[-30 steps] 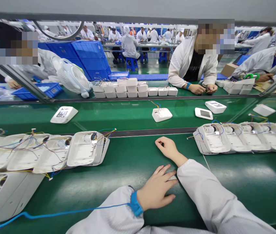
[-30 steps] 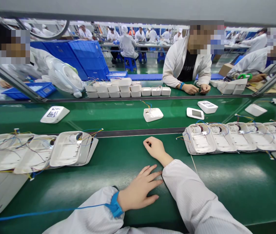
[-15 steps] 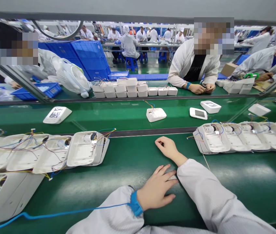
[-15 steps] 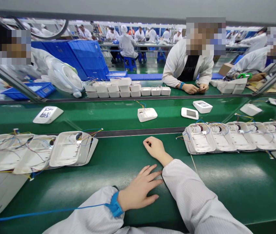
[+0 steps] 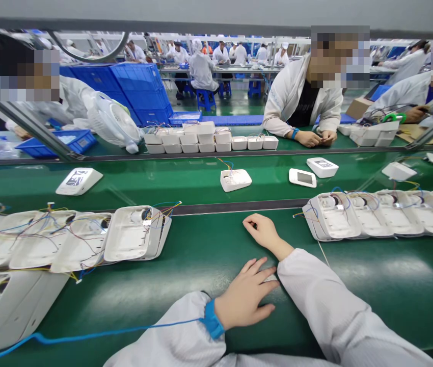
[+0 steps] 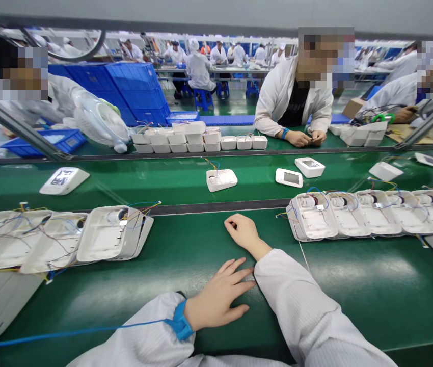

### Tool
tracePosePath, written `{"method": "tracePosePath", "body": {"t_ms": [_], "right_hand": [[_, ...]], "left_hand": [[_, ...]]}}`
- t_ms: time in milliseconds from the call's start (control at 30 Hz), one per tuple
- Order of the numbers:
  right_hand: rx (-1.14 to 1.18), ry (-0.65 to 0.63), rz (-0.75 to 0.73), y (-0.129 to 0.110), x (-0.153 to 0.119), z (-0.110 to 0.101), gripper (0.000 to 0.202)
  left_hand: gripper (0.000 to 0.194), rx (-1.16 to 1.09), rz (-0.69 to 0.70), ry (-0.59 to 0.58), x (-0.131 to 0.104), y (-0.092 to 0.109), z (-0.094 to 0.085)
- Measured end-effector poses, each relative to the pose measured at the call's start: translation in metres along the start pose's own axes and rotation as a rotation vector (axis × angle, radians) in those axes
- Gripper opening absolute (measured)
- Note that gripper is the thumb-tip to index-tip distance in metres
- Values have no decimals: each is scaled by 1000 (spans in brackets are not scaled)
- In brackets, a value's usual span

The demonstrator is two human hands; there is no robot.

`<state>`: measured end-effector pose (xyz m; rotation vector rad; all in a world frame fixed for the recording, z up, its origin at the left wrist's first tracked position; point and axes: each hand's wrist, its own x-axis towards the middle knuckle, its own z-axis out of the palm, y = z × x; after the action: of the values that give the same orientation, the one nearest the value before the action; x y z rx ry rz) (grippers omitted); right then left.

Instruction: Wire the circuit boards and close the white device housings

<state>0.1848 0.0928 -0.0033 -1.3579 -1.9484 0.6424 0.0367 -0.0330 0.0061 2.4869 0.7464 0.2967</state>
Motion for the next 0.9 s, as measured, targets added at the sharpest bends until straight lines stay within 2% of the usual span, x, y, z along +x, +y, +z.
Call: {"method": "tracePosePath", "body": {"t_ms": [233, 300, 367, 433, 500, 600, 733, 900], "right_hand": [[-8, 3, -1, 1, 1, 0, 14], [-11, 5, 3, 1, 2, 0, 14], [-10, 6, 6, 1, 3, 0, 15], [-6, 6, 11, 2, 3, 1, 15], [3, 7, 16, 3, 4, 1, 14], [18, 16, 23, 5, 5, 1, 14], [32, 32, 31, 5, 6, 0, 13], [27, 27, 38, 6, 7, 0, 14]], "left_hand": [[43, -60, 17, 62, 0, -2, -1], [34, -85, 50, 149, 0, -13, -7], [25, -91, 38, 304, 2, -34, -18], [21, -77, -98, 507, 5, -60, -32], [22, -1, -272, 620, 12, -86, -48], [26, 66, -368, 637, 32, -119, -71], [41, 95, -496, 622, 72, -149, -96], [47, 72, -744, 692, 108, -179, -109]]}}
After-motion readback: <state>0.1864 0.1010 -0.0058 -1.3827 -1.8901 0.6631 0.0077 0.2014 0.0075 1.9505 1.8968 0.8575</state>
